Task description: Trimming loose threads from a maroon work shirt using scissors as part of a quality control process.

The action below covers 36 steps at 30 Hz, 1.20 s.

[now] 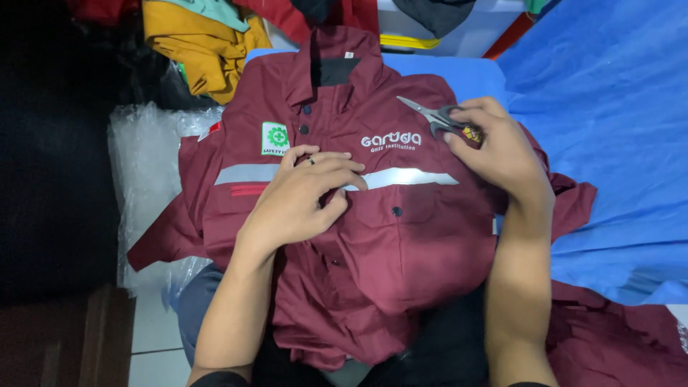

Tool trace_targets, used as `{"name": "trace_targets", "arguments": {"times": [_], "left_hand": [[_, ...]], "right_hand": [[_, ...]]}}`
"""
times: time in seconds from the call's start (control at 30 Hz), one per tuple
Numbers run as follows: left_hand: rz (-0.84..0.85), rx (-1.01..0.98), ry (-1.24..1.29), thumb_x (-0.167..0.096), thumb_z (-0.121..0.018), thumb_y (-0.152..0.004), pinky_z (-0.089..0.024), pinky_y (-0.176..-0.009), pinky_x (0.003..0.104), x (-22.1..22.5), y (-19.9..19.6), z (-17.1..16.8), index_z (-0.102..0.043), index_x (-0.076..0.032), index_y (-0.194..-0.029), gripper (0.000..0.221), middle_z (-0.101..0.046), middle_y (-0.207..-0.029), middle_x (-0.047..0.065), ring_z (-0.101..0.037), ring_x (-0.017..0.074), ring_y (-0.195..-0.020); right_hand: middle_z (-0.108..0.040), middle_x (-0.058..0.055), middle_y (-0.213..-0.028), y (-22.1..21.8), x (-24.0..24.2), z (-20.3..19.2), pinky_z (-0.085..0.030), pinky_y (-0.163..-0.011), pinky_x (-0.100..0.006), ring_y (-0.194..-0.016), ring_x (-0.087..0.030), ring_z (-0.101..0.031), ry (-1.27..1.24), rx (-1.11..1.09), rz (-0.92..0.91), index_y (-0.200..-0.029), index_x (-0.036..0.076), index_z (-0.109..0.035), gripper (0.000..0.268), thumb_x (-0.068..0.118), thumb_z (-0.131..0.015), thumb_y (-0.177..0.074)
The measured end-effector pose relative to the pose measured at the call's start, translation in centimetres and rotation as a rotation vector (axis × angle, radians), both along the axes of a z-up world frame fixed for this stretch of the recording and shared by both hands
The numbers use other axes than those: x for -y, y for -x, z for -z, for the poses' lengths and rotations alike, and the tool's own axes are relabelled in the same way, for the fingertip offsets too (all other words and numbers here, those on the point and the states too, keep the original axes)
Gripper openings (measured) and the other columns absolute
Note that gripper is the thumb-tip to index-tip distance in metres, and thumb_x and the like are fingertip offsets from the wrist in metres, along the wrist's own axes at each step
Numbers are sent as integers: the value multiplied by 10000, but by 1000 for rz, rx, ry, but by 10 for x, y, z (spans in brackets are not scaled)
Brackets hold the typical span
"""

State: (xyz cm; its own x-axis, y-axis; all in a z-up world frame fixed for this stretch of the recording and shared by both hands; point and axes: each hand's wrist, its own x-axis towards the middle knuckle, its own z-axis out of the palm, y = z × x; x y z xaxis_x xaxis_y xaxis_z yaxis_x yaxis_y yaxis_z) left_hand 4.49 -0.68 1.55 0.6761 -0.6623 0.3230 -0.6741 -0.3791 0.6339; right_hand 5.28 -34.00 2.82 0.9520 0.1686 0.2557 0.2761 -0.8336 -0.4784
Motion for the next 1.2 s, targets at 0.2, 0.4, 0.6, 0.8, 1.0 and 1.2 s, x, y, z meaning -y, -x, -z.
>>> {"name": "trace_targets", "arguments": {"times": [0.2,0.4,0.6,0.8,1.0,1.2], "left_hand": [[-6,12,38,-154,-574,-945,-330,-1095,483,1,3,-1,-736,-147,-997,170,-758,-1156,82,-644,266,-1265],[-54,82,26,-110,-592,-940,-373,-1076,460,5,3,7,-716,-146,-958,130,-767,-1093,62,-673,253,-1231],[-80,276,-326,-124,-573,-917,-490,-999,510,38,18,-18,-704,-122,-1007,159,-732,-901,91,-737,334,-975],[342,357,-296,-178,-679,-899,-478,-899,523,108,-3,-38,-705,-84,-1078,204,-664,-1089,124,-619,379,-1050],[635,35,-239,-293,-877,-752,-416,-873,539,123,-55,-21,-771,-198,-917,217,-664,-1004,44,-603,378,-1025],[635,-193,-58,-44,-795,-834,-478,-830,339,124,-63,13,-743,-156,-853,126,-697,-930,0,-654,195,-904]], "right_hand": [[-600,-195,-1063,73,-12,21,-544,-796,-411,-1000,-368,-666,-235,376,277,-1155,-60,-647,247,22,-797,-978],[-712,-89,-986,98,3,50,-601,-619,-286,-754,-203,-719,-386,99,63,-1048,47,-744,311,4,-891,-777],[-541,-184,-1033,86,4,55,-639,-630,-350,-632,-266,-721,-686,103,168,-1194,-117,-616,315,-111,-750,-909],[-568,-155,-801,87,13,57,-646,-557,-424,-634,-333,-730,-830,85,247,-1213,-115,-563,297,-59,-732,-974],[-662,-251,-865,97,23,56,-679,-694,-497,-817,-313,-745,-908,88,137,-1061,-93,-538,212,-167,-683,-925],[-582,-30,-929,125,35,15,-376,-716,-261,-768,-143,-458,-286,-30,19,-873,81,-561,245,51,-798,-820]]}}
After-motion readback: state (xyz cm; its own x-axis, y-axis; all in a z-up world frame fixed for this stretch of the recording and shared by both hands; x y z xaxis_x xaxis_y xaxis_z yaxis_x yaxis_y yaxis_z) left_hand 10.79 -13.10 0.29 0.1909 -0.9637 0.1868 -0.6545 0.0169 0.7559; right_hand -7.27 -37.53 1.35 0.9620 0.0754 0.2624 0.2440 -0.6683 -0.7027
